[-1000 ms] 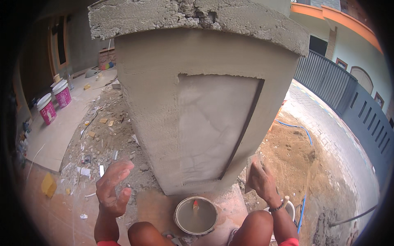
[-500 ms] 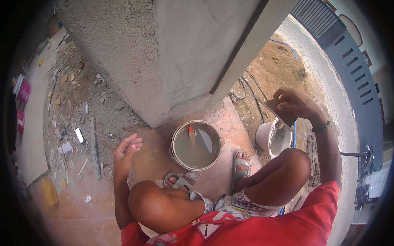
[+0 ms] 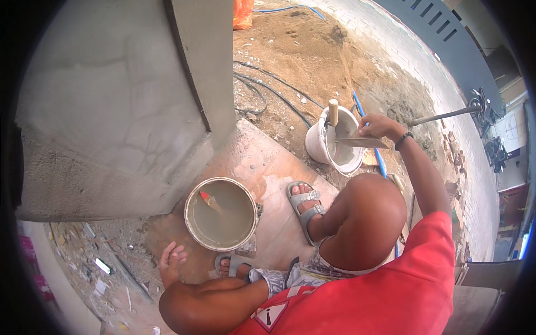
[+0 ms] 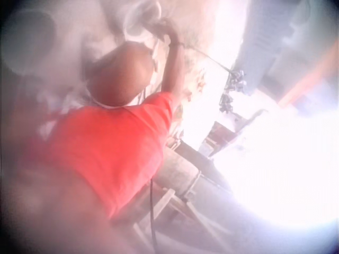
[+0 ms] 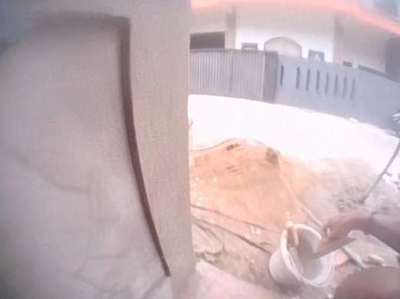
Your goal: The person applies and smooths plaster onto a concrete pillar using a trowel and a bucket of plaster. They repeatedly scoop material and spread it evenly across the surface.
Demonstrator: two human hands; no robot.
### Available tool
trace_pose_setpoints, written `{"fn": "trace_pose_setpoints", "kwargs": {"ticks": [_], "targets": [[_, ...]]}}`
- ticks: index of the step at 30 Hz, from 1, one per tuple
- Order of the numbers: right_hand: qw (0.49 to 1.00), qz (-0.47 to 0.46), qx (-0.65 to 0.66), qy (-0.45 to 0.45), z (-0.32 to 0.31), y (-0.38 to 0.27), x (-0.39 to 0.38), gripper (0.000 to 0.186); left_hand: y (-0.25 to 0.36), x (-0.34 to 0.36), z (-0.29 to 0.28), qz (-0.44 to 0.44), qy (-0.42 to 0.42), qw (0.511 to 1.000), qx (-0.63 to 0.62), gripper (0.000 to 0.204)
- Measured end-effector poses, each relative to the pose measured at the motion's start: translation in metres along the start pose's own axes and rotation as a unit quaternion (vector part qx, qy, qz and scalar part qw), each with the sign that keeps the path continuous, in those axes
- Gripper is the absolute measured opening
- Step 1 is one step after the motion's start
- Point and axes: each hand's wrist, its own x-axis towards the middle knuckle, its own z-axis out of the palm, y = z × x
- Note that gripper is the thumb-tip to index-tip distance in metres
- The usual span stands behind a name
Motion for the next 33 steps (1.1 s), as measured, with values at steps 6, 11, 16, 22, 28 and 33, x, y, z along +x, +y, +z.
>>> {"fn": "trace_pose_setpoints", "kwargs": {"ticks": [6,11,16,22,28,33], "targets": [[0.999,-0.031,0.023,-0.015,0.059,0.04,0.069,0.025,0.014,0.003,-0.002,-0.043,-0.007,0.997,0.065,0.045],[0.998,-0.031,0.049,-0.009,0.093,0.066,0.102,0.026,0.057,0.001,-0.002,-0.066,0.023,0.982,0.173,0.044],[0.995,-0.054,0.082,0.031,0.11,0.09,0.109,0.027,0.098,0.02,0.024,-0.183,-0.039,0.919,0.346,0.051],[0.986,-0.092,0.137,0.028,0.127,0.102,0.116,0.024,0.071,0.034,0.005,-0.159,-0.047,0.947,0.273,0.054],[0.987,-0.092,0.128,-0.016,0.142,0.108,0.121,0.024,0.068,0.041,0.04,-0.121,-0.03,0.968,0.218,0.048],[0.988,-0.093,0.108,-0.065,0.14,0.095,0.128,0.024,0.077,0.042,0.056,-0.122,-0.045,0.97,0.204,0.034]]}}
